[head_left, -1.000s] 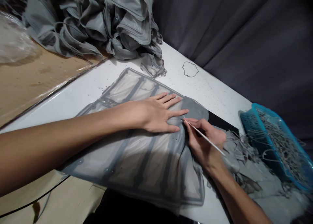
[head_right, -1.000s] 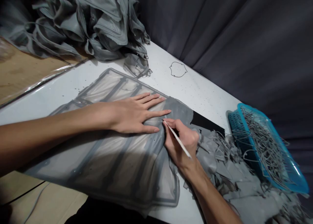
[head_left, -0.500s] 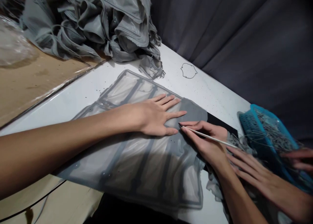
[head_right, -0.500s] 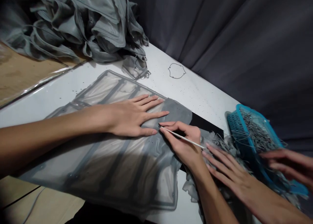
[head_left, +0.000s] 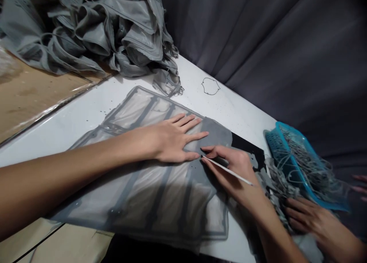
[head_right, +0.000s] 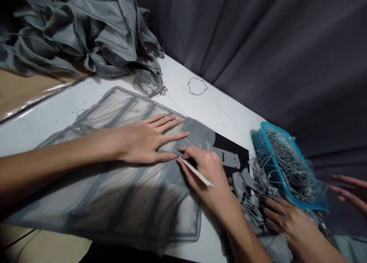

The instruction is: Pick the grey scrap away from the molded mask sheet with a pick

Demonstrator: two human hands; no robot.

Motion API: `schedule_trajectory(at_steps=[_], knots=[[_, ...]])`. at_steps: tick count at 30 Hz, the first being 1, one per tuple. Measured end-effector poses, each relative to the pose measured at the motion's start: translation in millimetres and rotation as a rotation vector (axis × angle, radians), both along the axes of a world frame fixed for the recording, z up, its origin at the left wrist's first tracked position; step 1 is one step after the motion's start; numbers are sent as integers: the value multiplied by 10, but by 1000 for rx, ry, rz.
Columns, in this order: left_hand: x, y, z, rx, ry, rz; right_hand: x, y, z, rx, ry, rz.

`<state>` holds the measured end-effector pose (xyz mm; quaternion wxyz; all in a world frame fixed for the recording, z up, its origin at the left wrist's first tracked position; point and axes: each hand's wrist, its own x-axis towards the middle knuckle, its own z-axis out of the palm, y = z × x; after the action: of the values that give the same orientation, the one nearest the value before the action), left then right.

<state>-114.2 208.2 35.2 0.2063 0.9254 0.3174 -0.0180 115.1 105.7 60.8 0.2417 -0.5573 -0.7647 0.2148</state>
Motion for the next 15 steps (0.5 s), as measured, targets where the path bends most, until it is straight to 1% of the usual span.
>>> schedule_trajectory(at_steps=[4,6,8,11,13,15], knots=[[2,-3,4,5,10,-10,-16,-53,-131,-47,226,-183],[2,-6,1,15,5,-16,-22,-51,-159,-60,340,-246],[4,-7,0,16,8,-15,-44,-51,-123,-78,408,-292],[17,-10,14,14,38,-17,-119,-88,18,-99,415,-358],[29,-15,34,23,68,-25,-182,-127,105,-63,413,-395],[40,-20,48,38,78,-22,-247,-154,139,-23,449,-414]])
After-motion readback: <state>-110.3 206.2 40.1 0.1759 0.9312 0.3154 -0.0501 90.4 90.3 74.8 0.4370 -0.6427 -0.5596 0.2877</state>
